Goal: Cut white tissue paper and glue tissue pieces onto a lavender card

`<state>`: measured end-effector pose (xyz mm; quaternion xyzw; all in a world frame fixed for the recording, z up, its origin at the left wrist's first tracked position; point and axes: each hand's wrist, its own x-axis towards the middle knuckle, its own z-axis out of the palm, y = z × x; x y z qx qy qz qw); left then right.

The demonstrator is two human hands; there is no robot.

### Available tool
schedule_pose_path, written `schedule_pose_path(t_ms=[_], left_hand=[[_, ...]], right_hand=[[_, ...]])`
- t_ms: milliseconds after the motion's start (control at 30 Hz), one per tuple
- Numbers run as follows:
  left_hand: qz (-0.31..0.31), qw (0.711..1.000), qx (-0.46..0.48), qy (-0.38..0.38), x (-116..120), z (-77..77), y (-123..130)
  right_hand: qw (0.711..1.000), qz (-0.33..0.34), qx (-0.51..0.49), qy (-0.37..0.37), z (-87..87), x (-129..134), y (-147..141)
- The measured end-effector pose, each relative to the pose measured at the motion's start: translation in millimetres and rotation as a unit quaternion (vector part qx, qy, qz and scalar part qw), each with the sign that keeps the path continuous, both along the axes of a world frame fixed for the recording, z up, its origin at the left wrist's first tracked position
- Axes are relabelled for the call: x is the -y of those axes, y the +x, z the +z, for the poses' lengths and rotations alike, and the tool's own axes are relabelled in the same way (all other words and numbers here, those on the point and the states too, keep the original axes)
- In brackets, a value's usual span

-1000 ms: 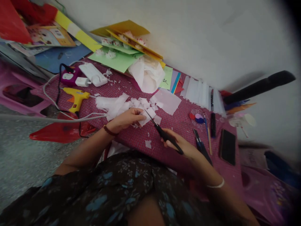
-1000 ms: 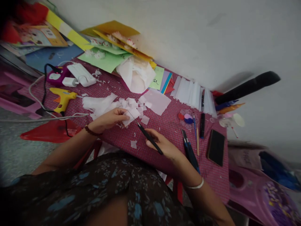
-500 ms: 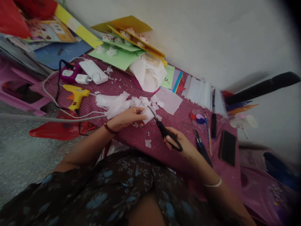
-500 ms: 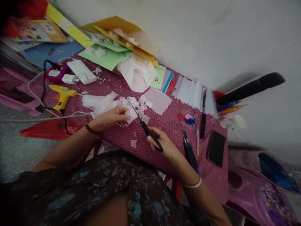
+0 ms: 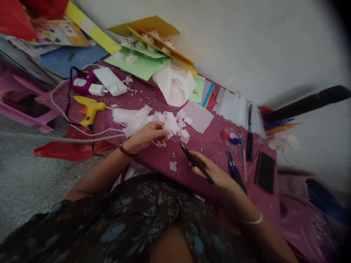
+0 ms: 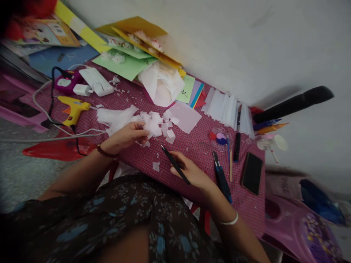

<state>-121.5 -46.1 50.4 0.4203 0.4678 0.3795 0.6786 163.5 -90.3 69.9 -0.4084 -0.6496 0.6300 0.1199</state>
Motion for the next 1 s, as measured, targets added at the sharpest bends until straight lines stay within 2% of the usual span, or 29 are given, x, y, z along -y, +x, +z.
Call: schedule_pose_path(t_ms=[133, 300, 500, 667, 800, 900, 1000], left_hand=[[-0.039, 0.999, -0.022, -0.007, 3, 2.2, 4], [-0.031, 0.998, -0.046, -0.028, 3, 3.7, 4], [-0.033, 0.997, -0.059, -0.031, 2, 0.4, 4], [-0.041, 0.997, -0.058, -0.029, 3, 4.7, 2], [0.002, 0.998, -0.056, -0.021, 4, 10.1, -12], [0.063, 0.997, -0.043, -0.008, 6, 13.0, -24], [0.127, 0.991, -0.021, 0.021, 10, 12.4, -30]], right_hand=[[1.0, 0.0, -0.014, 0.022, -2.4, -4, -11], [0.999, -0.025, -0.005, 0.026, -7.4, -5, -15], [0.998, -0.043, 0.035, -0.022, -11.4, -3, -15], [0.999, -0.013, 0.015, 0.036, -7.3, -2, -5], [0.993, -0.013, 0.067, 0.101, -1.7, 11, 23], [0.973, -0.056, 0.146, 0.169, -5.5, 28, 49], [0.946, -0.112, 0.203, 0.226, -16.3, 44, 70]])
